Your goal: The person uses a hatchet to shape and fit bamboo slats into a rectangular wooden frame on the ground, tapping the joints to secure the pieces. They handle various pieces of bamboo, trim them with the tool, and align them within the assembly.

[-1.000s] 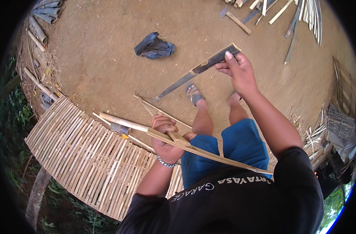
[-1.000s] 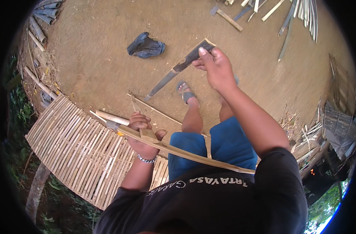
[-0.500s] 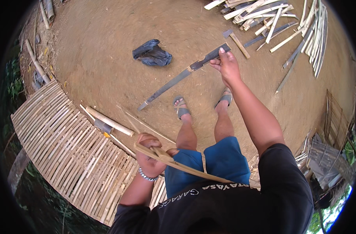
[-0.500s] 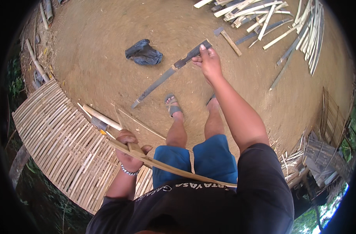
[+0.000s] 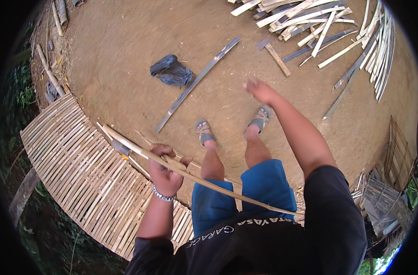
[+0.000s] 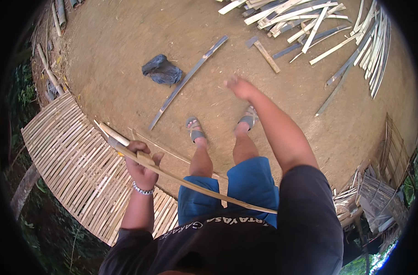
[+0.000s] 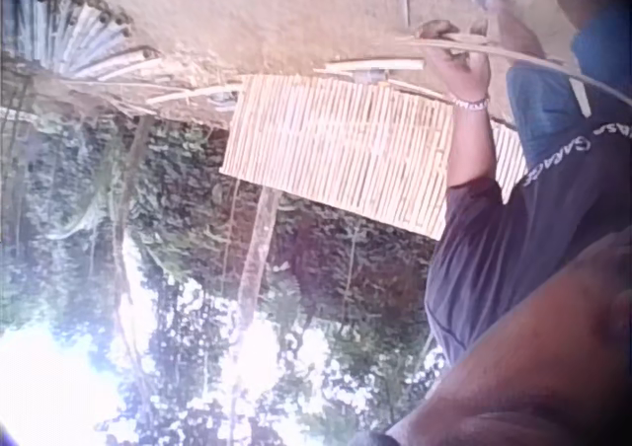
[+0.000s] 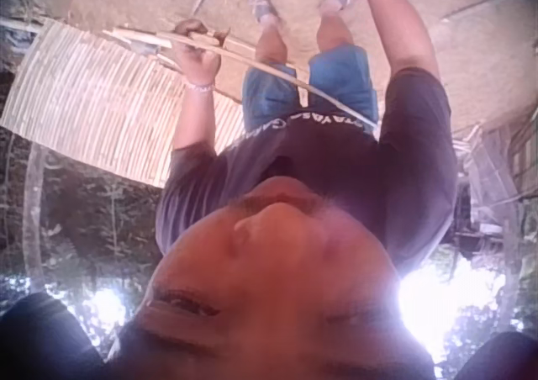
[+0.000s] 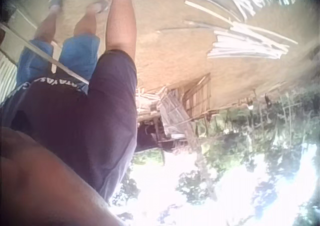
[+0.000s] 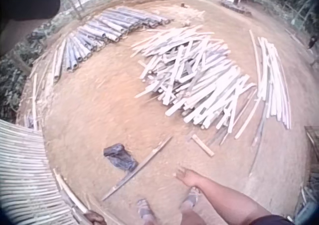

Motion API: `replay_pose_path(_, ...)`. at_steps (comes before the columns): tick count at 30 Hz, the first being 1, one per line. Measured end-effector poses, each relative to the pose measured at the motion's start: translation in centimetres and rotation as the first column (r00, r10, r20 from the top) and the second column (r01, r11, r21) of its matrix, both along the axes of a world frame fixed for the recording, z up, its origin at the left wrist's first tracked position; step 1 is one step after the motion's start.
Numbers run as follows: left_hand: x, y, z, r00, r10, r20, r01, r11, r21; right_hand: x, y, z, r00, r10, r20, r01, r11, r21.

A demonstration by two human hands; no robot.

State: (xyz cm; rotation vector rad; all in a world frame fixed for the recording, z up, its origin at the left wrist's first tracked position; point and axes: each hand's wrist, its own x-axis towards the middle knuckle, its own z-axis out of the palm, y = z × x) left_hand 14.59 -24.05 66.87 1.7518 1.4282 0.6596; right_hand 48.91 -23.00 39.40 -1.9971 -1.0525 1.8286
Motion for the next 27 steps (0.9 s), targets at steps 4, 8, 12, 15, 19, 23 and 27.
replay_pose_path(4,3.9,2.4,-3.1,0.998,-0.014,-0.055,0.012,0.999,-0.042,3.5,-6.6,11.1,0.87,0.228,-0.437,-0.315,0.939,-0.137)
replay_pose_path(8,10.1,6.3,-6.5,0.97,-0.183,-0.162,0.178,0.983,-0.043,6.0,-11.7,18.5,0.528,-0.052,-0.848,-0.204,0.961,-0.186)
replay_pose_path(12,14.8,9.4,-11.8,0.95,-0.249,-0.19,0.25,0.968,-0.022,6.3,-10.9,21.0,0.601,-0.05,-0.798,-0.081,0.989,-0.124)
replay_pose_path(15,17.0,10.6,-14.1,0.949,-0.27,-0.161,0.259,0.962,-0.087,6.4,-10.6,19.8,0.838,-0.089,-0.539,-0.011,0.984,-0.18)
replay_pose_path(19,17.5,11.4,-15.2,0.916,-0.383,-0.12,0.36,0.916,-0.176,6.2,-12.0,15.3,0.949,-0.208,-0.236,0.151,0.959,-0.239)
replay_pose_path(23,15.1,11.7,-15.8,0.92,-0.391,-0.025,0.344,0.837,-0.425,5.3,-11.2,13.2,0.986,-0.116,-0.12,0.102,0.988,-0.118)
replay_pose_path(27,12.1,11.9,-16.2,0.922,-0.136,0.362,0.287,0.868,-0.405,2.9,-9.9,12.2,0.997,-0.017,-0.07,0.025,0.994,0.105)
